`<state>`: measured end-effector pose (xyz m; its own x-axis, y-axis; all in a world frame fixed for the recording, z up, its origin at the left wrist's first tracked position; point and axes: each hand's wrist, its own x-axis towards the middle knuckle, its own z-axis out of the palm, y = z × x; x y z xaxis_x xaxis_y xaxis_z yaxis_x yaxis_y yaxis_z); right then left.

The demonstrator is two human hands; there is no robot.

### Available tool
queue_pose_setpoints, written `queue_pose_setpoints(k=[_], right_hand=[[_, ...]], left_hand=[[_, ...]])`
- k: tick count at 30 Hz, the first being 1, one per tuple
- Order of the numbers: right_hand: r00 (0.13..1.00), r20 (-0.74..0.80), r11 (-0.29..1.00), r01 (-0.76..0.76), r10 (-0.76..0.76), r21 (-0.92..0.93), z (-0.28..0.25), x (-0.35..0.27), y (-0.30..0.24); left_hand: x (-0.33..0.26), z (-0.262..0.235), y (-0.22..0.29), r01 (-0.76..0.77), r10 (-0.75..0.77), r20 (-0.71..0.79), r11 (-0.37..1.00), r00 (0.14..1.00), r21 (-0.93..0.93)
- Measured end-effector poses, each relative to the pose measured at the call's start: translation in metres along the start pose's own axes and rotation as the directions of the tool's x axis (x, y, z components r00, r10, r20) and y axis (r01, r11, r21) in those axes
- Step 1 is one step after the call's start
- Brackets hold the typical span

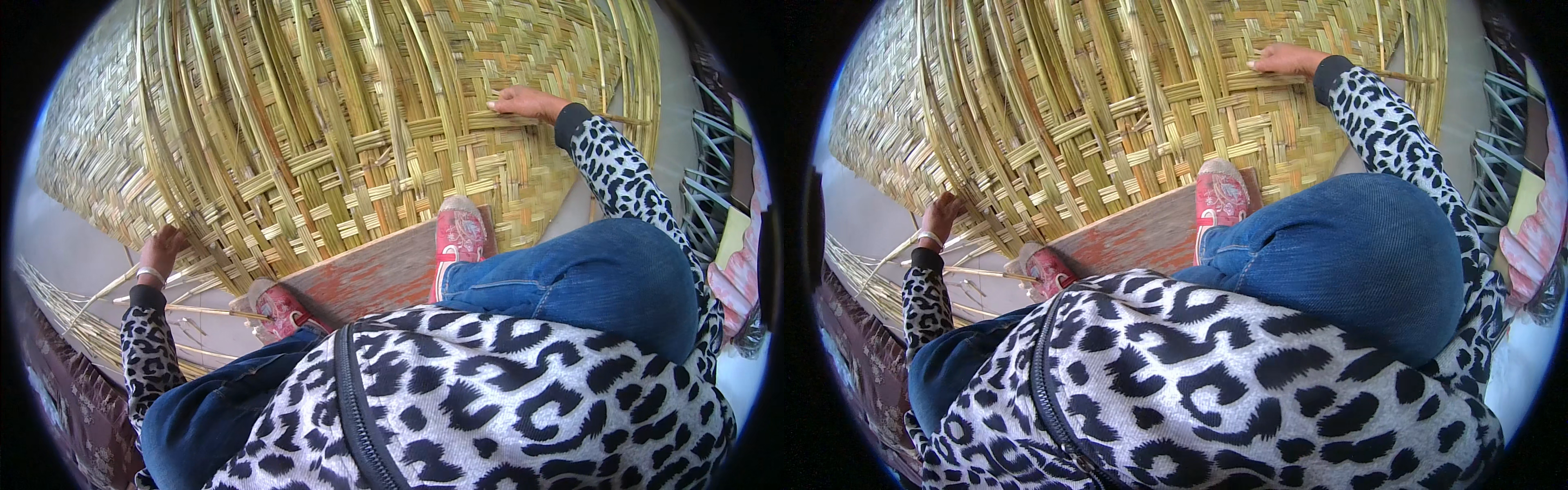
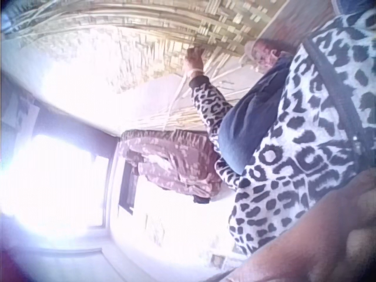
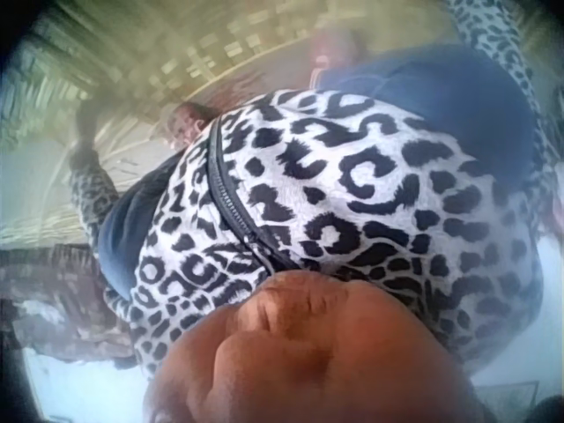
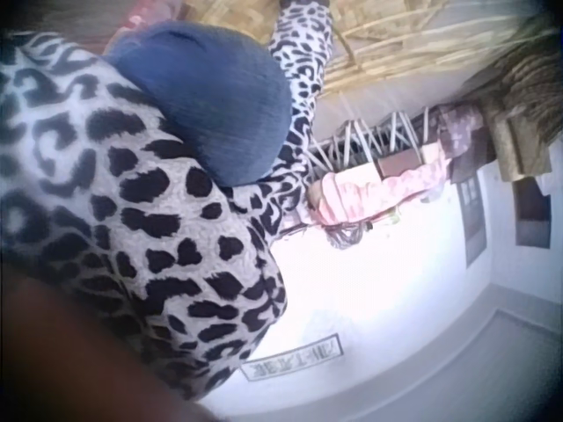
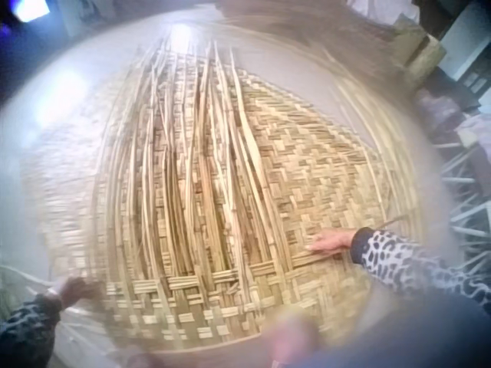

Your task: The person weaves a large flat basket by hand, interlacing long bamboo strips over and under existing strands. They repeatedly pull new strips through the weave and press them into place to tighten the pattern.

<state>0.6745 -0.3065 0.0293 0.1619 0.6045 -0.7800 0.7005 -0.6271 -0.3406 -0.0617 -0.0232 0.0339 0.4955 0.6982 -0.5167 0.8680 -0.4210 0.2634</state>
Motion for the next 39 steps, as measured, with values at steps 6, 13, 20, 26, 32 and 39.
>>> queue_pose_setpoints(k=[6, 13, 20, 26, 32, 39], right_hand=[[0.996, 0.022, 0.980, 0.094, -0.092, -0.173, -0.001, -0.002, -0.009], [0.984, 0.098, 0.909, 0.175, -0.149, -0.379, 0.007, -0.013, -0.017], [0.971, -0.037, 0.876, 0.196, -0.236, -0.441, 0.001, -0.021, -0.027], [0.982, 0.013, 0.885, 0.175, -0.188, -0.430, 0.004, -0.023, -0.028], [0.987, -0.020, 0.897, 0.137, -0.160, -0.421, 0.008, -0.024, -0.030], [0.974, -0.137, 0.902, 0.106, -0.178, -0.420, 0.012, -0.028, -0.029]], left_hand=[[0.000, 0.002, 0.001, -0.012, 0.014, -0.022, 0.997, 1.000, 0.071], [-0.009, 0.004, 0.016, -0.027, 0.046, -0.082, 0.976, 0.996, 0.217], [-0.005, 0.020, 0.001, -0.071, 0.104, -0.144, 0.973, 0.984, 0.220], [0.000, 0.026, -0.009, -0.065, 0.094, -0.134, 0.976, 0.987, 0.207], [-0.010, 0.008, 0.003, -0.050, 0.086, -0.120, 0.958, 0.989, 0.282], [-0.018, 0.026, 0.105, -0.254, 0.437, -0.419, 0.870, 0.796, 0.423]])
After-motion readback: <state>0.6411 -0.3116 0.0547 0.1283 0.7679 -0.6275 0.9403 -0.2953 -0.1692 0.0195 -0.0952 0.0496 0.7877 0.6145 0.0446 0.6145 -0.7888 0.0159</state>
